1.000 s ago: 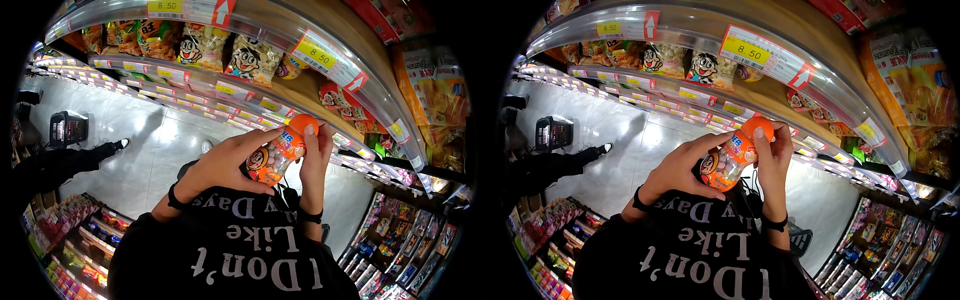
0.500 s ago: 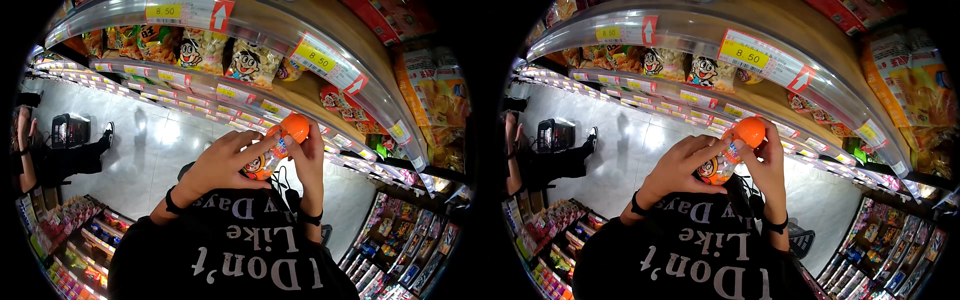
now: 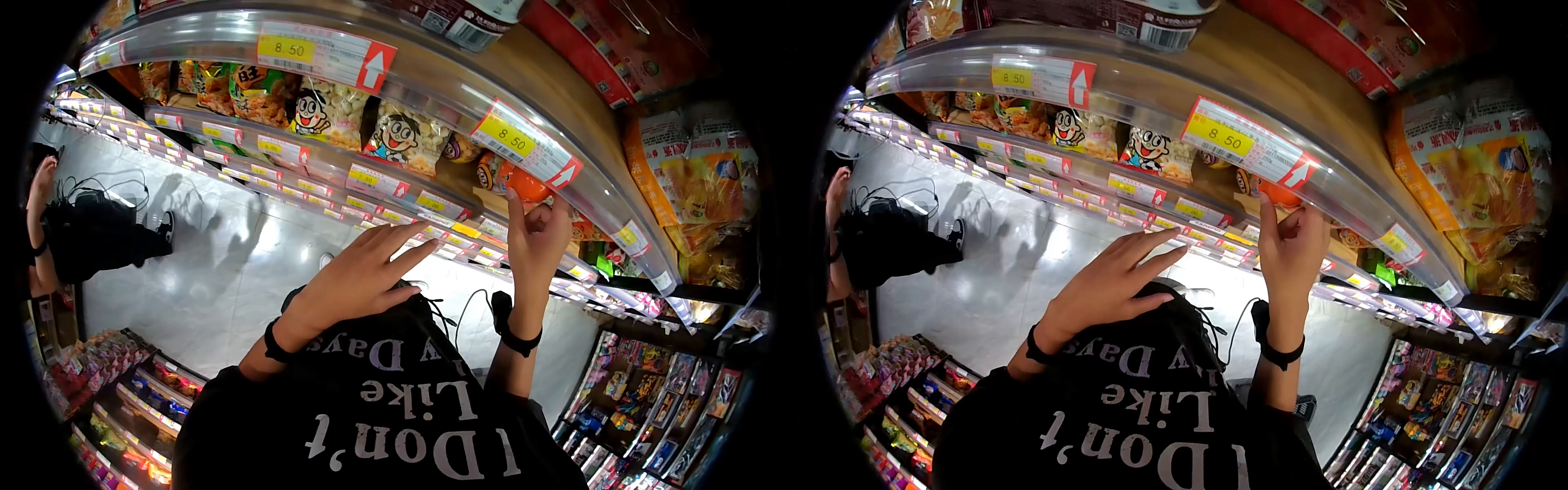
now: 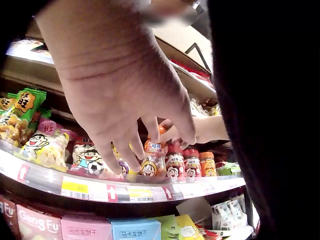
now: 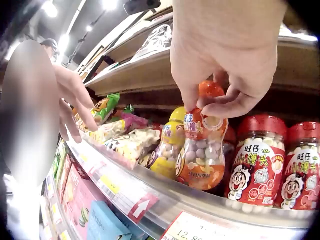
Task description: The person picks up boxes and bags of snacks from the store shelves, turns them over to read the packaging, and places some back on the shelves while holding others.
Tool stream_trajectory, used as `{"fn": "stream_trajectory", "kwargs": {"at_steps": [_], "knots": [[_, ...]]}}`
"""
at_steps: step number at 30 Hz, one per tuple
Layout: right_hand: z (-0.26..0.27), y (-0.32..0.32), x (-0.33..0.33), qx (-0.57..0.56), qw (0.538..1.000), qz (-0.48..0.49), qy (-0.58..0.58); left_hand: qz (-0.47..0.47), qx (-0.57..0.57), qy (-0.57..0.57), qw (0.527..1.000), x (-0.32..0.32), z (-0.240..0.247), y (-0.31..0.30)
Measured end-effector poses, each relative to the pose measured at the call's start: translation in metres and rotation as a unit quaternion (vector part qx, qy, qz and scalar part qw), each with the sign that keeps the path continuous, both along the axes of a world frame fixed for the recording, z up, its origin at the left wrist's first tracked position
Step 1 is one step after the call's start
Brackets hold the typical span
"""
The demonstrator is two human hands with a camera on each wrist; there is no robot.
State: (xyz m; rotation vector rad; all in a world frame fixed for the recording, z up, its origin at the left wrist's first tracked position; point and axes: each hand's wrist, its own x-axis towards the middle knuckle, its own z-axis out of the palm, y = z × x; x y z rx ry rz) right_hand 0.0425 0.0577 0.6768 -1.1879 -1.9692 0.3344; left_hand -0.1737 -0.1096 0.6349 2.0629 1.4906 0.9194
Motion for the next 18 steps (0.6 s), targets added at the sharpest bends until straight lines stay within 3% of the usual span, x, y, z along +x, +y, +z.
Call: {"fn": "stream_trajectory", "kwargs": {"at_steps": [3,5,7,15,18], "knots": [[-0.011,0.019,0.0,0.015,0.998,-0.017,-0.062,0.001,-0.006,-0.001,1.0,-0.004,0.001,-0.003],[-0.004,0.02,-0.01,-0.061,0.997,-0.031,-0.031,0.004,-0.005,-0.003,1.0,-0.006,0.001,-0.005],[-0.015,0.033,-0.006,-0.027,1.0,-0.006,0.005,0.013,-0.01,-0.006,1.0,-0.008,-0.004,-0.007],[-0.007,0.041,-0.008,0.067,0.988,0.004,-0.136,0.015,-0.01,-0.014,1.0,-0.019,-0.008,-0.011],[-0.009,0.03,-0.014,0.036,0.983,-0.029,-0.178,0.018,0.005,-0.016,1.0,-0.023,-0.013,-0.013]]}}
